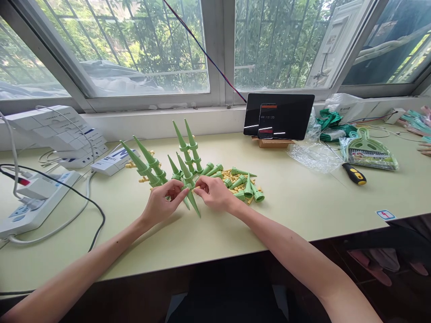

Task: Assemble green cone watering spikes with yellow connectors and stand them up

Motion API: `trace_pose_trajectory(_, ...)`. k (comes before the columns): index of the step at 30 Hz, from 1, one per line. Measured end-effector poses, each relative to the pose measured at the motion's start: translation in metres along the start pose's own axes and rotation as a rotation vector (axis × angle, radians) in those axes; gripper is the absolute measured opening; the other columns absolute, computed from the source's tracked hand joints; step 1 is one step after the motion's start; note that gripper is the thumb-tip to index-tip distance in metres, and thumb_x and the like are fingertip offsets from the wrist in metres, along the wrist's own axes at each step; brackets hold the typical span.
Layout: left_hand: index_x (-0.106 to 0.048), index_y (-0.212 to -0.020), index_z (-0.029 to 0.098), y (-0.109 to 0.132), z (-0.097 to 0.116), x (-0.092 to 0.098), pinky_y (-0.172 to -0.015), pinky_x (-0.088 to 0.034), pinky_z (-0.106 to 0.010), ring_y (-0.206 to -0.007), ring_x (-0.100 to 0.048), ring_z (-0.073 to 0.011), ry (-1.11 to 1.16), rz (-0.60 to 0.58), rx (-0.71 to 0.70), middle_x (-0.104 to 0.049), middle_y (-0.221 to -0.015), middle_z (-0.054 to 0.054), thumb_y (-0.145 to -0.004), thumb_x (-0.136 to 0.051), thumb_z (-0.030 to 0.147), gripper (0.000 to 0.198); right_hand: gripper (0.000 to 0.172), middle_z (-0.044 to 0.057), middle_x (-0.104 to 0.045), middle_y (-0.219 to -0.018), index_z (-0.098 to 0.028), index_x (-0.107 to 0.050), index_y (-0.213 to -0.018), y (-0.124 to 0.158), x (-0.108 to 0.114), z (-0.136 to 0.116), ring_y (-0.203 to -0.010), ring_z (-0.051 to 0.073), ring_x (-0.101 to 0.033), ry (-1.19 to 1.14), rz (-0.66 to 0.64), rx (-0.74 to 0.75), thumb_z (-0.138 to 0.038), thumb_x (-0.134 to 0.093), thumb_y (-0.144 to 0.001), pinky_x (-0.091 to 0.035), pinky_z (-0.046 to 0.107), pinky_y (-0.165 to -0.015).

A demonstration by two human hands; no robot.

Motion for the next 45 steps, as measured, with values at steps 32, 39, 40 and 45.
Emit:
trace_pose_trajectory(32,-0.056,-0.084,0.018,0.0007,-0.0047,-0.0002,-0.046,-0.037,-0.019,-0.046,-0.041,-0.007,0.009,-0.006,0.03,-0.05,-0.056,0.006,-0.088,-0.064,0.029,0.014,0.007,0.0,-0.061,-0.071,-0.016,-0.059,-0.085,-0.0004,0.0005,-0.0002,-0.059,0.01,-0.05,-0.015,0.011,0.008,-0.023,-0.06,-0.086,-0.041,0.024,-0.059)
trace_pose_trajectory(39,-0.057,-0.085,0.018,0.0008,-0.0046,-0.0007,-0.046,-0.037,-0.019,-0.046,-0.04,-0.0067,-0.006,-0.005,0.015,-0.049,-0.055,0.007,-0.088,-0.064,0.029,0.013,0.01,0.0,-0.061,-0.066,-0.015,-0.06,-0.08,0.0003,-0.0038,0.0041,-0.055,0.01,-0.05,-0.033,-0.033,-0.021,-0.021,-0.058,-0.088,-0.04,0.024,-0.056)
trace_pose_trajectory(40,-0.057,-0.085,0.018,0.0008,-0.0046,-0.0009,-0.046,-0.037,-0.019,-0.046,-0.04,-0.0067,-0.007,-0.006,0.016,-0.049,-0.055,0.007,-0.087,-0.064,0.029,0.013,0.011,0.0,-0.06,-0.065,-0.015,-0.06,-0.08,0.0004,-0.0038,0.0039,-0.054,0.01,-0.049,-0.027,-0.036,-0.024,-0.021,-0.057,-0.088,-0.04,0.023,-0.055)
trace_pose_trajectory(45,-0.057,-0.086,0.018,0.0007,-0.0041,-0.0013,-0.046,-0.037,-0.019,-0.046,-0.039,-0.0069,0.0,-0.018,0.022,-0.049,-0.055,0.007,-0.088,-0.063,0.029,0.013,0.018,-0.002,-0.056,-0.06,-0.015,-0.059,-0.074,0.0002,-0.0034,0.0008,-0.052,0.009,-0.044,0.007,-0.054,-0.03,-0.022,-0.055,-0.09,-0.035,0.023,-0.053)
Point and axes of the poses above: each hand's wrist, its own y-axis away from the middle knuckle, its own x-axis out of the back of the hand, z = x × y, the point moved 7 cm from there along -y, towards the middle knuckle
